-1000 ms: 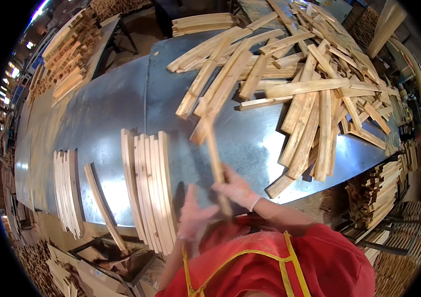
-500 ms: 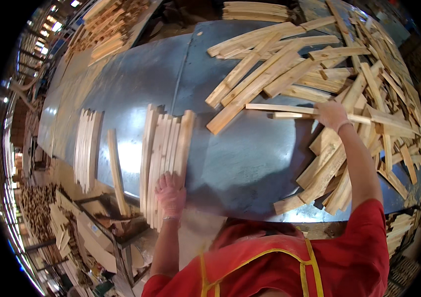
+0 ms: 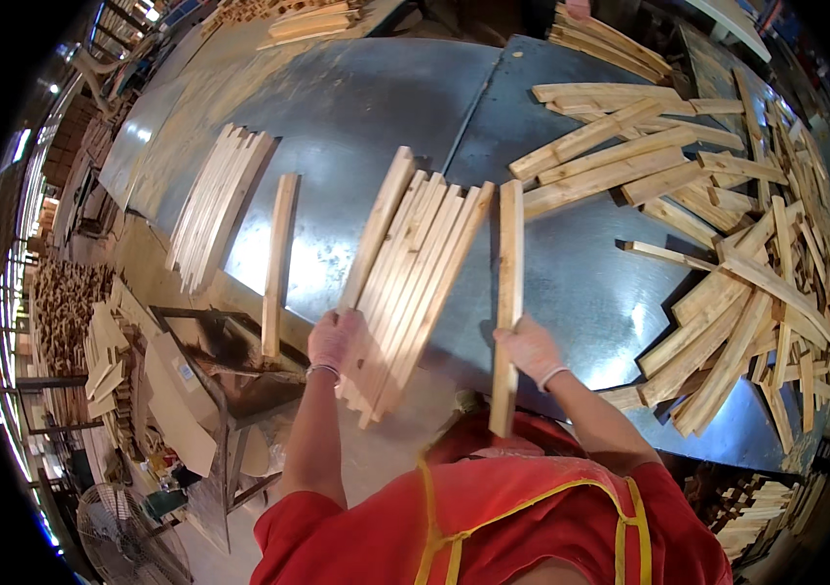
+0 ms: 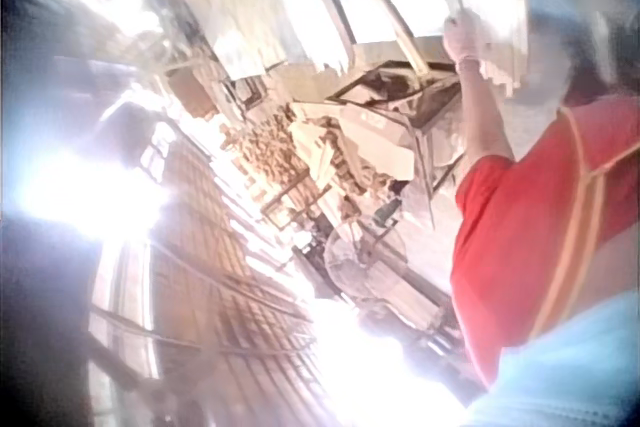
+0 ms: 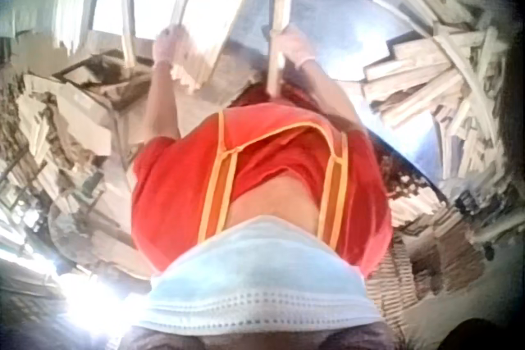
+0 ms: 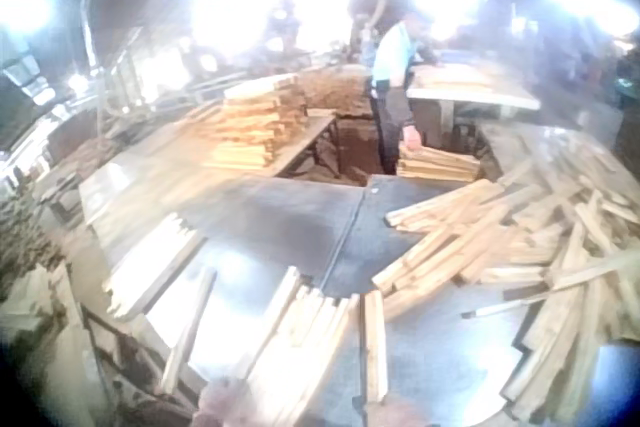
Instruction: The person sorts a large pile of wooden planks on a metal table, picking them up one by one and arranging them into neat stacks. The worker repeatedly moves planks from a disorganized pile to a sorted stack, occasionally adjusting the alignment of the wood.
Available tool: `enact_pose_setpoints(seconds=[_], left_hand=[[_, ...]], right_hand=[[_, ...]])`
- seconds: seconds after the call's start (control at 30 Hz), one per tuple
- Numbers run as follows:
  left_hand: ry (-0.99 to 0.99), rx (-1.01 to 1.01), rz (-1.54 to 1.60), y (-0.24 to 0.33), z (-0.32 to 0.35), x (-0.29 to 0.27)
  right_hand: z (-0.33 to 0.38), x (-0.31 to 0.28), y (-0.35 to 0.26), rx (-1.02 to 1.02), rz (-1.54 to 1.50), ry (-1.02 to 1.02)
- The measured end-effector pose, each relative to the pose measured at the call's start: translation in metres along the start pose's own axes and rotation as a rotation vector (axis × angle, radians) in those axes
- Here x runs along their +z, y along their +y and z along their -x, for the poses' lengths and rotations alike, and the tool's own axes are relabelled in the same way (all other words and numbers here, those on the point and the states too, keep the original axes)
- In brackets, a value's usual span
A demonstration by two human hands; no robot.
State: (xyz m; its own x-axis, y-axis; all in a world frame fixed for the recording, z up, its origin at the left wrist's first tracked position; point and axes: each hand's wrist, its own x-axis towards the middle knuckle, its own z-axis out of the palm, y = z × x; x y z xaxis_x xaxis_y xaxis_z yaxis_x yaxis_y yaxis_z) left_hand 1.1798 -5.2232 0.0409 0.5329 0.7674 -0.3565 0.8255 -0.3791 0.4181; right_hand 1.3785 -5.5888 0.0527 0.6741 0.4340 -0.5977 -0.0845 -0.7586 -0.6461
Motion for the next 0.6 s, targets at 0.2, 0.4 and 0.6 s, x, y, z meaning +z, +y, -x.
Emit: enact_pose_setpoints(seconds=[0.2, 0.4, 0.6], left_hand=[[-0.124, 0.089, -0.102, -0.003, 0.028, 0.003], [-0.185, 0.129, -0.119, 0.021, -0.011, -0.022], [-0.215, -0.066, 0.247, 0.058, -0.077, -0.004]], right_hand=[[-0.005, 0.041, -0.084, -0.054, 0.089, -0.191], [-0.036, 0.022, -0.068, -0.145, 0.036, 0.062], [-0.063, 0.01, -0.08, -0.125, 0.057, -0.002]])
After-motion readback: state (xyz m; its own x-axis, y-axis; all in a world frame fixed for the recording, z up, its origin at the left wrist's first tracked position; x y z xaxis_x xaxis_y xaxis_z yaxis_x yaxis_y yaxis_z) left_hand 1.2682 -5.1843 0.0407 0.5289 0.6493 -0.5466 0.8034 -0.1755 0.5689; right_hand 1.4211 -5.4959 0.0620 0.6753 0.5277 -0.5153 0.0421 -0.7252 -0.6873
